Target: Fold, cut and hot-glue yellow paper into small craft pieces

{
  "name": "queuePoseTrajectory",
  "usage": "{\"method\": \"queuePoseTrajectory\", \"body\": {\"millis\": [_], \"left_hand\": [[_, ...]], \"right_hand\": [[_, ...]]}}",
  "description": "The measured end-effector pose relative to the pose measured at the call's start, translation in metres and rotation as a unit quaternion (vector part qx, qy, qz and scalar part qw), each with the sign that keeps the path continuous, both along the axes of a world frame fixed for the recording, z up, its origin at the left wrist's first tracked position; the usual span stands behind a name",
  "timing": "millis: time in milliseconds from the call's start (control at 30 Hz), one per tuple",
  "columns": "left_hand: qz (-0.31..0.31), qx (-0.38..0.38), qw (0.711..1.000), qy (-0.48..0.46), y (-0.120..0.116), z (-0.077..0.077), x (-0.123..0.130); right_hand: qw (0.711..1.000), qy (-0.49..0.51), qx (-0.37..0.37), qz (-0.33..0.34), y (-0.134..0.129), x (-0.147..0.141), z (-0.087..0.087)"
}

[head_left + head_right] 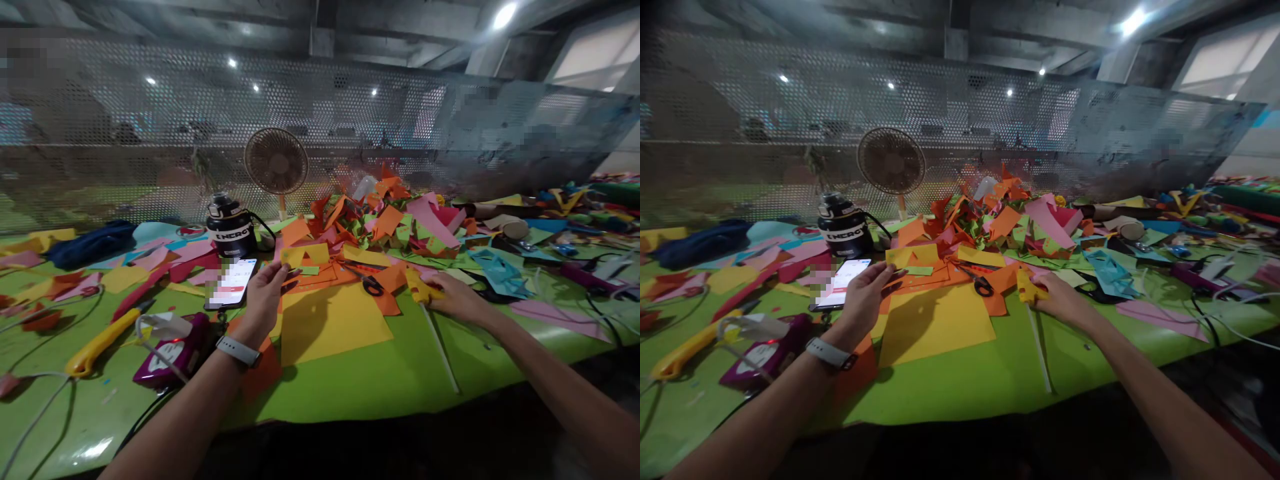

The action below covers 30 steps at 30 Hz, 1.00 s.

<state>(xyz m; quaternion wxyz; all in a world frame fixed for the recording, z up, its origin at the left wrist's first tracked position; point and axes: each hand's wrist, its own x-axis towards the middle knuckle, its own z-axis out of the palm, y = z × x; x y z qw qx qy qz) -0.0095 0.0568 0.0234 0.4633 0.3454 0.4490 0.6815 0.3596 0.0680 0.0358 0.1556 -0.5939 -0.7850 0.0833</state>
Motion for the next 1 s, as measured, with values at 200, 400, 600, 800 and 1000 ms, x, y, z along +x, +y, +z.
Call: {"method": "queuePoseTrajectory", "body": {"millis": [200, 400, 600, 800, 1000], "left_hand": [[0.000, -0.001, 1.000, -0.006, 0.000, 0.000, -0.001], [-0.008, 0.003, 1.000, -0.020, 0.001, -0.001, -0.002], [-0.012, 0.003, 1.000, -0.018, 0.000, 0.001, -0.001], [0.000, 0.003, 1.000, -0.024, 0.000, 0.002, -0.001], [0.005, 0.005, 1.000, -0.009, 0.001, -0.001, -0.003]], "right_hand": [[1.000, 0.012, -0.002, 0.027, 0.005, 0.014, -0.009], [0.999, -0.017, -0.024, 0.039, 0.002, 0.019, -0.006], [0.998, -0.058, 0.034, 0.020, -0.002, 0.016, 0.005], [0.990, -0.018, 0.095, 0.105, -0.004, -0.028, 0.002], [0.978, -0.062, 0.007, 0.201, 0.007, -0.109, -0.012]]}}
